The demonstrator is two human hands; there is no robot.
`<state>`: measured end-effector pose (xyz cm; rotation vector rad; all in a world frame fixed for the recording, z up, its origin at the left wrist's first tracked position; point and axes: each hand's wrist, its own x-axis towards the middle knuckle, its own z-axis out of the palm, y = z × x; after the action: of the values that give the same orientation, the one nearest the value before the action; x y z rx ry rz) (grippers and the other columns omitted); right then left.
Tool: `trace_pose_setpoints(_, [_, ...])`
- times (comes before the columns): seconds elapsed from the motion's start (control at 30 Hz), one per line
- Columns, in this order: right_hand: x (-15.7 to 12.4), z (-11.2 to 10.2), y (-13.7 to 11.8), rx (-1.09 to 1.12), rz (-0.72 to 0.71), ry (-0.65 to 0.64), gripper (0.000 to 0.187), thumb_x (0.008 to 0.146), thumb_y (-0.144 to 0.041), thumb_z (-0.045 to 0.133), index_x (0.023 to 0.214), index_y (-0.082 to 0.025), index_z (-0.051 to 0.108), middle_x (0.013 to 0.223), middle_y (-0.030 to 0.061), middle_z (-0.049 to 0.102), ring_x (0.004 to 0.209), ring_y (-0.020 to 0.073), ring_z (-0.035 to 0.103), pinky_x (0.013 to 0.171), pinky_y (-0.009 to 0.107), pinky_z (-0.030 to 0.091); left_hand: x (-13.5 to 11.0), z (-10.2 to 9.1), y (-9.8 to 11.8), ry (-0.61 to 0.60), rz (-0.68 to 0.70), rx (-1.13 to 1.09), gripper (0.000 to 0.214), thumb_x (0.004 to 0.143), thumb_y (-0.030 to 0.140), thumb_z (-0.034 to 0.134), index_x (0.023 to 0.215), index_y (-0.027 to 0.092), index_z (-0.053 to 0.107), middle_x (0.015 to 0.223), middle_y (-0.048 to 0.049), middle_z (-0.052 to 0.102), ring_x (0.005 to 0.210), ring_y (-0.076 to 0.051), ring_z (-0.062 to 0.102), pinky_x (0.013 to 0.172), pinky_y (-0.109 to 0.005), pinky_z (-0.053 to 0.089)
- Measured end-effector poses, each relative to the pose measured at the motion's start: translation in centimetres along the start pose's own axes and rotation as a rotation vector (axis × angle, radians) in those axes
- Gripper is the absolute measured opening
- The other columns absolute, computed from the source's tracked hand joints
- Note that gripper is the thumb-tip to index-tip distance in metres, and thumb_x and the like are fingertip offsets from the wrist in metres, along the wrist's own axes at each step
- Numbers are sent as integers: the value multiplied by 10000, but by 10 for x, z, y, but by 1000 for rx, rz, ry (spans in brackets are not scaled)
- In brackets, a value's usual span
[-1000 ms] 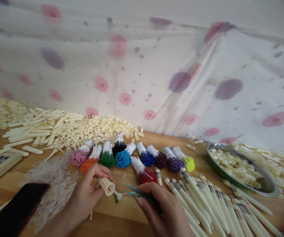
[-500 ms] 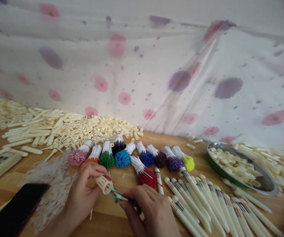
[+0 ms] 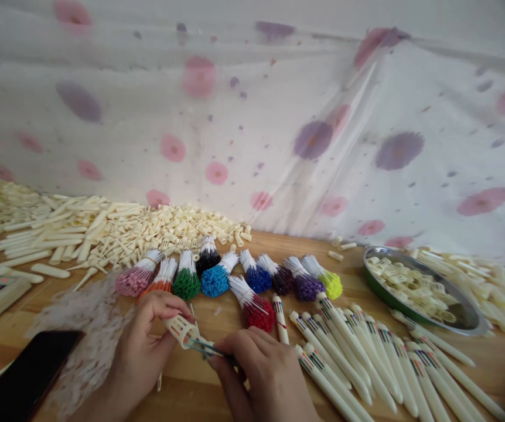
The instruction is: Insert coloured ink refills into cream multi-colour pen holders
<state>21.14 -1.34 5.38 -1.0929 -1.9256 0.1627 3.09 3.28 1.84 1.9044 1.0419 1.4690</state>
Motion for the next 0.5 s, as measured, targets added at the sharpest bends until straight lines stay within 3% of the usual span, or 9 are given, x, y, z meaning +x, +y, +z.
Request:
trace_pose_setpoints(0.2, [6, -12, 2, -39, -48, -29, 258, 889, -193, 426, 682, -162, 576, 552, 3, 591, 482, 119, 532, 435, 217, 339, 4, 0, 5, -7, 17, 93, 256, 731, 28, 546, 809, 270, 516, 791, 50, 624, 742, -139, 614, 668, -238, 491])
trace_pose_setpoints(0.5, [14, -34, 14, -81, -125, -114, 205, 893, -145, 465, 737, -166, 597, 595, 4, 613, 541, 124, 530, 493, 224, 376, 2, -4, 5, -193, -29, 176, 234, 747, 126, 631, 919, 284, 651, 908, -4, 724, 867, -210, 672, 760, -294, 522])
